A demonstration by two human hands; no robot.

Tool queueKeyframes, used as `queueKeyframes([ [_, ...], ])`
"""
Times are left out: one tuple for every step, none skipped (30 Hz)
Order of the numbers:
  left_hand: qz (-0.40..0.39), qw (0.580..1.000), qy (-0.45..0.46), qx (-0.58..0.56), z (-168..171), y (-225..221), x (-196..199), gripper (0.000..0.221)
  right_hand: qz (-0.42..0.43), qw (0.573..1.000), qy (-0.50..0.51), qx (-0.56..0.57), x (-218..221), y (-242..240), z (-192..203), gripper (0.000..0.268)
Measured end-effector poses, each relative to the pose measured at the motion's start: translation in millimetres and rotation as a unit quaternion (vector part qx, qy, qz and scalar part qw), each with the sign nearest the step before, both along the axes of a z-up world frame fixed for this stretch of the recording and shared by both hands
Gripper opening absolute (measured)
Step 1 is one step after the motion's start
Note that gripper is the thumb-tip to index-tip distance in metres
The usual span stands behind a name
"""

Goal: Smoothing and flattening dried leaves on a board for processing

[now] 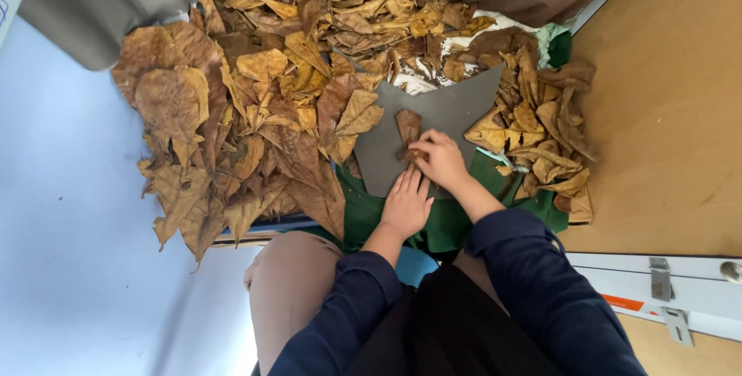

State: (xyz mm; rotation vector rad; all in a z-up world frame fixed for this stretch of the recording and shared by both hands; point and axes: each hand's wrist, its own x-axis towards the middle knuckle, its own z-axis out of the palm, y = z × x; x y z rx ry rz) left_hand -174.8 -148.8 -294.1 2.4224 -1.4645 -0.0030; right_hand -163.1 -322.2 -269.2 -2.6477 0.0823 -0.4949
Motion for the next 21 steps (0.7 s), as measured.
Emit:
queueKeyframes([
  [0.000, 1.000, -0.001, 0.001, 0, 1, 0, 0.058, 0.000, 1.000, -0.001, 0.001, 12, -2, -6, 0.032],
  [0.003, 1.000, -0.007, 0.003, 0, 1, 0, 0.060, -0.039, 0.997, 0.017, -0.059, 23, -5, -11, 0.031],
  [0.004, 1.000, -0.014, 0.004, 0, -1, 0, 0.063, -0.079, 0.989, 0.035, -0.120, 34, -9, -16, 0.031],
  [0.002, 1.000, -0.015, 0.004, -1, -1, 1, 0.063, -0.081, 0.989, 0.034, -0.120, 46, -9, -13, 0.031],
  [0.001, 1.000, -0.009, -0.006, -2, -1, 2, 0.063, -0.130, 0.981, 0.020, -0.143, 57, -8, -11, 0.027],
  [-0.001, 1.000, -0.002, -0.016, -3, -1, 2, 0.062, -0.179, 0.970, 0.007, -0.166, 67, -7, -9, 0.024],
  [-0.002, 1.000, -0.001, -0.016, -3, 0, 1, 0.062, -0.180, 0.970, 0.008, -0.166, 73, -15, -20, 0.024],
  [-0.002, 1.000, 0.002, -0.018, -2, 1, -1, 0.063, -0.198, 0.975, 0.022, -0.103, 79, -21, -32, 0.027],
  [0.001, 1.000, -0.001, -0.023, 1, 0, 3, 0.064, -0.212, 0.976, 0.029, -0.042, 94, -29, -38, 0.030],
  [0.003, 1.000, -0.004, -0.025, 6, -1, 7, 0.064, -0.211, 0.976, 0.025, -0.044, 90, -36, -31, 0.030],
  [-0.003, 0.999, 0.003, -0.044, 10, 1, 5, 0.062, -0.202, 0.976, -0.007, 0.076, 81, -40, -27, 0.032],
  [-0.009, 0.998, 0.011, -0.063, 13, 4, 3, 0.061, -0.191, 0.962, -0.040, 0.194, 71, -44, -23, 0.034],
  [-0.009, 0.998, 0.010, -0.064, 16, 5, 5, 0.061, -0.191, 0.962, -0.041, 0.192, 48, -36, -8, 0.034],
  [-0.011, 0.997, 0.007, -0.078, 18, 5, 7, 0.061, -0.188, 0.954, -0.085, 0.217, 25, -29, 7, 0.031],
  [-0.012, 0.996, 0.007, -0.093, 19, 6, 5, 0.062, -0.184, 0.945, -0.126, 0.241, -1, -22, 20, 0.029],
  [-0.011, 0.995, 0.009, -0.095, 19, 5, 0, 0.062, -0.183, 0.946, -0.124, 0.238, -29, -16, 20, 0.029],
  [0.007, 0.993, 0.021, -0.118, 20, 3, 1, 0.056, -0.212, 0.938, -0.112, 0.252, -50, -10, 21, 0.031],
  [0.024, 0.989, 0.032, -0.141, 22, 2, 2, 0.049, -0.241, 0.928, -0.100, 0.266, -72, -5, 21, 0.032],
  [0.023, 0.989, 0.031, -0.141, 20, -6, 9, 0.049, -0.242, 0.927, -0.101, 0.267, -77, -2, 23, 0.032],
  [0.073, 0.978, 0.037, -0.193, 18, -14, 16, 0.039, -0.244, 0.923, -0.103, 0.278, -83, 0, 24, 0.031],
  [0.120, 0.961, 0.044, -0.245, 16, -26, 24, 0.030, -0.249, 0.918, -0.106, 0.289, -89, 0, 26, 0.031],
])
